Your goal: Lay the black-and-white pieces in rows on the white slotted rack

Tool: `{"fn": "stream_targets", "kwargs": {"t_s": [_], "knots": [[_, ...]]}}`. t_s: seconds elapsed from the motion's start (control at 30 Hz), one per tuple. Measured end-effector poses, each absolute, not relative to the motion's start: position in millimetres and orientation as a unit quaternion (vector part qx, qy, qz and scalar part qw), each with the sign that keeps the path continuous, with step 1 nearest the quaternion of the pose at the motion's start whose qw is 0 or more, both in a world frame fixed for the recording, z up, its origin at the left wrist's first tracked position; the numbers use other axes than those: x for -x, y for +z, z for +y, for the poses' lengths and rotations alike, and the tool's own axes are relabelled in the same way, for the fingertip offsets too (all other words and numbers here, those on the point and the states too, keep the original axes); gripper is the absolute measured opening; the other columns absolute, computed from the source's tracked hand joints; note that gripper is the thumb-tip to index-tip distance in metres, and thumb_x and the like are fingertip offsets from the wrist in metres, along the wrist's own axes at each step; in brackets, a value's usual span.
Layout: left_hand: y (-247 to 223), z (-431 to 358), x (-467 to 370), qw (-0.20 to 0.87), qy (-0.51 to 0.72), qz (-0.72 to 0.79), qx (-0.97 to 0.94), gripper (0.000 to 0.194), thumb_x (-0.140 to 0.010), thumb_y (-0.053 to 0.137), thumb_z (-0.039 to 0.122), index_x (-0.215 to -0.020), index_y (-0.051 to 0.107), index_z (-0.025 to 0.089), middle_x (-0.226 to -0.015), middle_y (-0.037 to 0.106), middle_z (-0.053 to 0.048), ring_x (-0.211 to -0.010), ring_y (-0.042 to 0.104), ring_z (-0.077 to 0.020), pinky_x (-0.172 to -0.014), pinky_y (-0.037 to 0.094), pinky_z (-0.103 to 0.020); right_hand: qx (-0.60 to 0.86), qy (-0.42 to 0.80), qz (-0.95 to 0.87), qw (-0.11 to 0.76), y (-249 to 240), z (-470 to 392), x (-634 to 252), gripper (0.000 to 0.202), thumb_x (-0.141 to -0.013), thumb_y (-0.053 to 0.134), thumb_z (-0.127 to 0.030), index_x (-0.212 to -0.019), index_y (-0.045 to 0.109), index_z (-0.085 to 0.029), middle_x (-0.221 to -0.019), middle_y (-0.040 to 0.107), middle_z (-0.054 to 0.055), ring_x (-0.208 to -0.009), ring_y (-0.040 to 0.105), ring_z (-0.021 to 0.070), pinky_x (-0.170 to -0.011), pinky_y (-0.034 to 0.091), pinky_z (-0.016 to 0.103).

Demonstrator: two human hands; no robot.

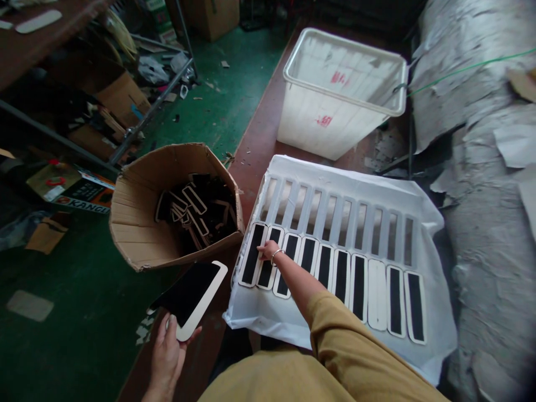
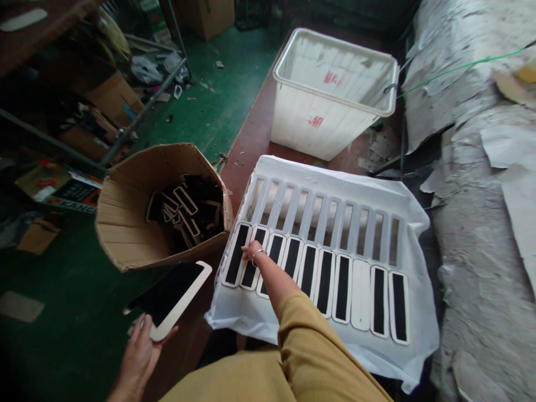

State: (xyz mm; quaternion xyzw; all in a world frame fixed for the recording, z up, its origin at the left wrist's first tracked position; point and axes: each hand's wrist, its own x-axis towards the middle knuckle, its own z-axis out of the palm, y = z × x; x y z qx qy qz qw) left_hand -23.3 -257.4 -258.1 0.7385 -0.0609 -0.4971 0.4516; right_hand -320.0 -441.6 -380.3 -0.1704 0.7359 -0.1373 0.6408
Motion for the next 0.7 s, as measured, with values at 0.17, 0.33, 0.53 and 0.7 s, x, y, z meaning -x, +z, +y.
{"fn": "stream_targets", "kwargs": {"t_s": [0.17, 0.33, 0.53, 0.7], "knots": [[-252.1, -259.8, 25.4, 0.449, -0.492, -0.071, -0.742, 0.036, -0.083, 0.057, 0.031, -0.119, 0.052, 0.029, -0.103, 0.048, -0.003, -0.082, 0.060, -0.0163, -0.072, 0.058, -0.044, 0.179, -0.142, 0.726, 0.648, -383.2, -438.2, 321.9, 0.008, -0.086, 0.058, -0.018, -0.085, 0.056, -0.010, -0.066, 0.053, -0.005, -0.050, 0.052, 0.0043, -0.044, 0.047, 0.016], [-255.9, -256.9, 20.8, 0.455, -0.490, -0.067, -0.741, 0.039, -0.083, 0.057, 0.031, -0.121, 0.049, 0.031, -0.104, 0.048, -0.003, -0.085, 0.060, -0.0191, -0.070, 0.057, -0.048, 0.192, -0.162, 0.723, 0.644, -384.6, -431.0, 318.4, 0.011, -0.089, 0.055, -0.021, -0.090, 0.057, -0.010, -0.071, 0.056, -0.003, -0.053, 0.053, 0.0044, -0.046, 0.047, 0.015], [-257.6, -258.1, 27.6, 0.454, -0.495, -0.050, -0.739, 0.036, -0.084, 0.055, 0.028, -0.120, 0.050, 0.027, -0.108, 0.050, -0.005, -0.082, 0.061, -0.0175, -0.071, 0.057, -0.048, 0.235, -0.126, 0.739, 0.619, -380.4, -433.5, 313.9, 0.012, -0.090, 0.053, -0.022, -0.093, 0.056, -0.011, -0.074, 0.057, -0.003, -0.053, 0.053, 0.0045, -0.046, 0.047, 0.015], [-253.4, -262.8, 35.1, 0.447, -0.497, -0.048, -0.743, 0.034, -0.085, 0.054, 0.028, -0.119, 0.050, 0.026, -0.108, 0.050, -0.004, -0.081, 0.060, -0.0165, -0.071, 0.057, -0.046, 0.302, -0.006, 0.744, 0.596, -372.1, -448.8, 319.6, 0.025, -0.088, 0.056, -0.034, -0.090, 0.058, -0.010, -0.073, 0.060, 0.000, -0.056, 0.057, 0.0076, -0.051, 0.050, 0.021]]}}
